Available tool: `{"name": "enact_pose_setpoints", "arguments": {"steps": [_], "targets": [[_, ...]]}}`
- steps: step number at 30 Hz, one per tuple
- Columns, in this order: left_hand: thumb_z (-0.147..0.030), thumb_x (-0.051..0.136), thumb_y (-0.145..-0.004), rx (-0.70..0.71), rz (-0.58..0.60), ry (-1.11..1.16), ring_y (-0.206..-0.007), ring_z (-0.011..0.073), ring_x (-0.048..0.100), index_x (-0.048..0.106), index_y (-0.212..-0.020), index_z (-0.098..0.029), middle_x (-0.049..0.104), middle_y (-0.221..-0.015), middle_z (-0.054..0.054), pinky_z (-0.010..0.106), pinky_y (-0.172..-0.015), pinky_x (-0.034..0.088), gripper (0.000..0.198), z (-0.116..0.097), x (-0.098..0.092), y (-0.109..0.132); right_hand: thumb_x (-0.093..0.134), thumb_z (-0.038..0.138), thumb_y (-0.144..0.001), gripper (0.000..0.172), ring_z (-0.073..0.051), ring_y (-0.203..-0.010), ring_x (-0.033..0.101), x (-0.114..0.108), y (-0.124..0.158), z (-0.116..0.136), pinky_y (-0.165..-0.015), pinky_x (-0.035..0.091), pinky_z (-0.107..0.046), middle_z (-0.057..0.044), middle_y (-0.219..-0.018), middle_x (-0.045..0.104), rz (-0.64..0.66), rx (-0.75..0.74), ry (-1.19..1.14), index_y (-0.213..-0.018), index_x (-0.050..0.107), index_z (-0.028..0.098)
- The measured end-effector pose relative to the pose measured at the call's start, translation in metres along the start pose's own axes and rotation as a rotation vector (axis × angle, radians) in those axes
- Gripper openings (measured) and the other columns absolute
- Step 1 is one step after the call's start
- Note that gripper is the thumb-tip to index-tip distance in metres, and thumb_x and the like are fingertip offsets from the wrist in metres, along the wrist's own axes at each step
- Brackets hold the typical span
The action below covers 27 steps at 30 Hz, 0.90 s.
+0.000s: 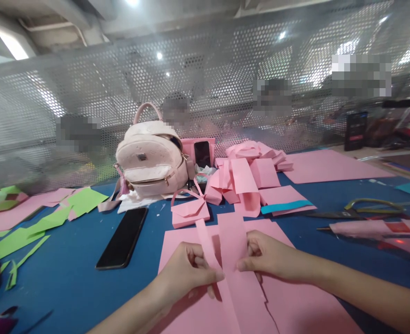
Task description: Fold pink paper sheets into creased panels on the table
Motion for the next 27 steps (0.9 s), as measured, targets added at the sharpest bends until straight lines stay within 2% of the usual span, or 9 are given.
{"name": "enact_pose_setpoints", "arguments": {"steps": [3, 5, 8, 11, 14, 20, 23, 27], "targets": [[-0.032, 0.083, -0.064, 0.027, 0.023, 0.003, -0.028, 0.0037, 0.04, 0.065, -0.06, -0.011, 0.066, -0.047, 0.005, 0.016, -0.032, 0.022, 0.027, -0.005, 0.001, 0.001, 0.085, 0.037, -0.072, 0.031, -0.012, -0.062, 0.061, 0.0, -0.001, -0.002, -0.056, 0.046, -0.02, 0.0, -0.071, 0.065, 0.009, -0.009, -0.028, -0.081, 0.065, 0.014], [-0.028, 0.08, -0.066, 0.036, 0.063, 0.007, -0.032, 0.0062, 0.047, 0.068, -0.064, -0.011, 0.068, -0.051, 0.006, 0.016, -0.033, 0.025, 0.022, -0.007, 0.002, 0.001, 0.085, 0.037, -0.071, 0.033, -0.012, -0.06, 0.06, -0.002, -0.002, -0.004, -0.054, 0.045, -0.02, 0.0, -0.072, 0.067, -0.01, 0.0, -0.019, -0.083, 0.065, 0.014], [-0.028, 0.081, -0.066, 0.02, 0.124, 0.001, -0.033, 0.0068, 0.048, 0.071, -0.07, -0.009, 0.071, -0.057, 0.01, 0.017, -0.032, 0.026, 0.022, -0.003, 0.003, 0.0, 0.084, 0.041, -0.072, 0.038, -0.01, -0.054, 0.058, -0.004, -0.003, -0.005, -0.05, 0.044, -0.02, -0.001, -0.072, 0.068, -0.031, 0.004, 0.009, -0.09, 0.066, 0.013], [-0.03, 0.083, -0.066, 0.0, 0.124, -0.014, -0.032, 0.006, 0.045, 0.073, -0.078, -0.008, 0.072, -0.058, 0.011, 0.017, -0.033, 0.026, 0.027, 0.003, 0.001, -0.001, 0.081, 0.044, -0.075, 0.038, -0.012, -0.06, 0.061, 0.001, -0.002, 0.0, -0.053, 0.046, -0.021, -0.001, -0.073, 0.067, 0.053, -0.033, -0.014, -0.093, 0.068, 0.013], [-0.037, 0.085, -0.066, -0.001, 0.11, -0.032, -0.033, 0.0072, 0.047, 0.073, -0.078, -0.007, 0.072, -0.058, 0.012, 0.018, -0.033, 0.026, 0.034, 0.004, 0.001, 0.0, 0.084, 0.041, -0.072, 0.035, -0.014, -0.065, 0.063, 0.005, 0.0, 0.004, -0.057, 0.048, -0.022, 0.0, -0.072, 0.066, 0.122, -0.025, -0.026, -0.087, 0.069, 0.013], [-0.045, 0.088, -0.057, 0.01, 0.069, -0.027, -0.034, 0.0081, 0.049, 0.066, -0.056, -0.011, 0.066, -0.049, 0.008, 0.019, -0.034, 0.025, 0.041, -0.004, 0.004, 0.001, 0.084, 0.04, -0.071, 0.033, -0.009, -0.054, 0.054, -0.001, -0.001, -0.003, -0.049, 0.044, -0.019, 0.001, -0.066, 0.064, 0.053, 0.034, 0.047, -0.082, 0.068, 0.013], [-0.043, 0.086, -0.059, -0.003, 0.048, -0.054, -0.03, 0.0058, 0.042, 0.068, -0.058, -0.01, 0.065, -0.048, 0.007, 0.019, -0.033, 0.024, 0.038, -0.006, 0.002, 0.001, 0.085, 0.038, -0.07, 0.033, -0.009, -0.053, 0.054, -0.004, -0.002, -0.007, -0.049, 0.045, -0.019, 0.002, -0.064, 0.062, 0.02, 0.034, 0.047, -0.079, 0.066, 0.013], [-0.04, 0.082, -0.067, 0.01, 0.077, -0.073, -0.029, 0.0044, 0.039, 0.069, -0.062, -0.009, 0.068, -0.052, 0.008, 0.019, -0.034, 0.027, 0.034, -0.005, -0.001, 0.001, 0.086, 0.035, -0.068, 0.032, -0.008, -0.051, 0.053, -0.007, -0.002, -0.008, -0.047, 0.043, -0.017, 0.003, -0.063, 0.061, -0.013, 0.036, 0.04, -0.077, 0.063, 0.014]]}}
Point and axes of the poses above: each hand's wrist, its own y-axis away from the middle knuckle, its own x-axis out of the palm, z = x × y, the point moved 5 cm from there along -y, towards the middle knuckle
